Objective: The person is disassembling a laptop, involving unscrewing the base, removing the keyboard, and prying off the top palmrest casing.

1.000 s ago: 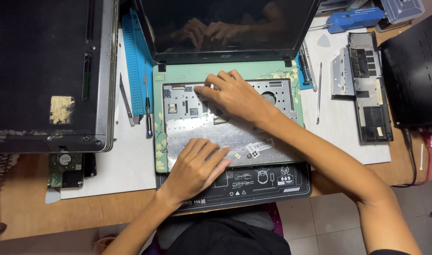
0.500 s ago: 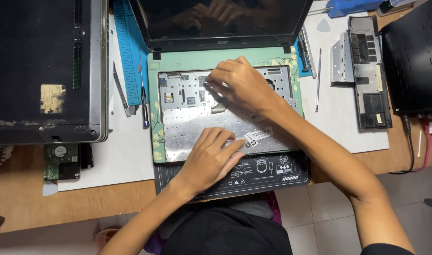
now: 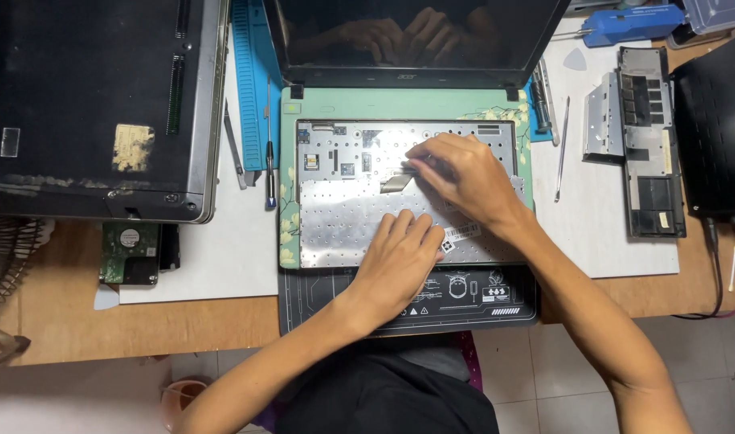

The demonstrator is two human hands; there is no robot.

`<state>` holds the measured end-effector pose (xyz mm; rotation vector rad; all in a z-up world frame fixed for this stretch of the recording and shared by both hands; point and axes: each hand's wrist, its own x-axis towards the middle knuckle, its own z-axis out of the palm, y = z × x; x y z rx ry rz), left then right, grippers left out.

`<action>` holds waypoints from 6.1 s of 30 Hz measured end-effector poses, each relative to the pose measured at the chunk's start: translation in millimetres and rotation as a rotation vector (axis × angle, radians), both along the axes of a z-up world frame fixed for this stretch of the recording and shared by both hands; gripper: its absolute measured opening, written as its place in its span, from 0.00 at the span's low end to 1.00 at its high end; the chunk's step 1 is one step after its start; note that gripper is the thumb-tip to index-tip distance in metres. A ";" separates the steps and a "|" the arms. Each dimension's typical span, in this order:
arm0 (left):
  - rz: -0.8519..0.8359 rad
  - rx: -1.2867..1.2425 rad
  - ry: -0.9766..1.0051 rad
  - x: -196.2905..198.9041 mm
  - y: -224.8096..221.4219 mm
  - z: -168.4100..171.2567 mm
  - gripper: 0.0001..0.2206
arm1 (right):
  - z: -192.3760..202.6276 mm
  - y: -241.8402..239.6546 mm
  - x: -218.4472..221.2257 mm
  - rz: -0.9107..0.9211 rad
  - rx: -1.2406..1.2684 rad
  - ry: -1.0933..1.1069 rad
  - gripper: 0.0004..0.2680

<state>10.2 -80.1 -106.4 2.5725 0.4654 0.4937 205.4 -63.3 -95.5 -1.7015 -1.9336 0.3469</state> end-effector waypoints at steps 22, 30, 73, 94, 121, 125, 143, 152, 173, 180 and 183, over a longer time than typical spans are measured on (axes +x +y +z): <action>0.046 -0.331 -0.208 -1.9 13.6 -9.4 0.03 | -20.5 -0.9 -2.8 -0.062 0.060 0.106 0.02; 0.349 -0.624 -0.419 -40.1 46.5 15.4 0.05 | 32.9 0.2 -31.2 0.009 0.010 0.287 0.03; 0.713 -0.554 -0.672 -93.7 78.2 15.3 0.04 | 34.4 76.3 -106.5 0.247 0.115 0.222 0.01; 0.888 -0.249 -0.521 -108.6 85.2 -9.6 0.05 | -57.1 181.5 -152.5 0.219 0.357 -0.417 0.05; 0.224 0.184 -0.106 -49.1 50.5 19.1 0.19 | 29.2 -0.1 1.3 0.042 -0.020 -0.304 0.05; 0.092 0.165 0.001 -28.5 35.1 12.9 0.28 | 34.8 -2.9 -6.1 0.052 -0.022 -0.377 0.04; 0.023 0.019 0.031 -32.9 41.8 16.5 0.24 | -0.1 0.5 -15.7 0.204 -0.175 -0.864 0.02; 0.015 -0.011 0.069 -35.7 43.2 22.0 0.23 | 29.7 8.8 -38.2 0.283 -0.283 -0.964 0.05; 0.055 0.126 -0.047 -38.6 32.6 -5.5 0.22 | 70.5 -9.4 -17.5 0.168 -0.250 -0.319 0.09; 0.129 0.106 -0.177 -45.9 32.9 -3.0 0.12 | 55.4 -39.6 -19.8 0.234 -0.308 -0.303 0.43; 0.140 0.046 -0.184 -45.3 31.4 -4.7 0.13 | 36.3 -50.3 -19.1 0.237 -0.302 -0.413 0.50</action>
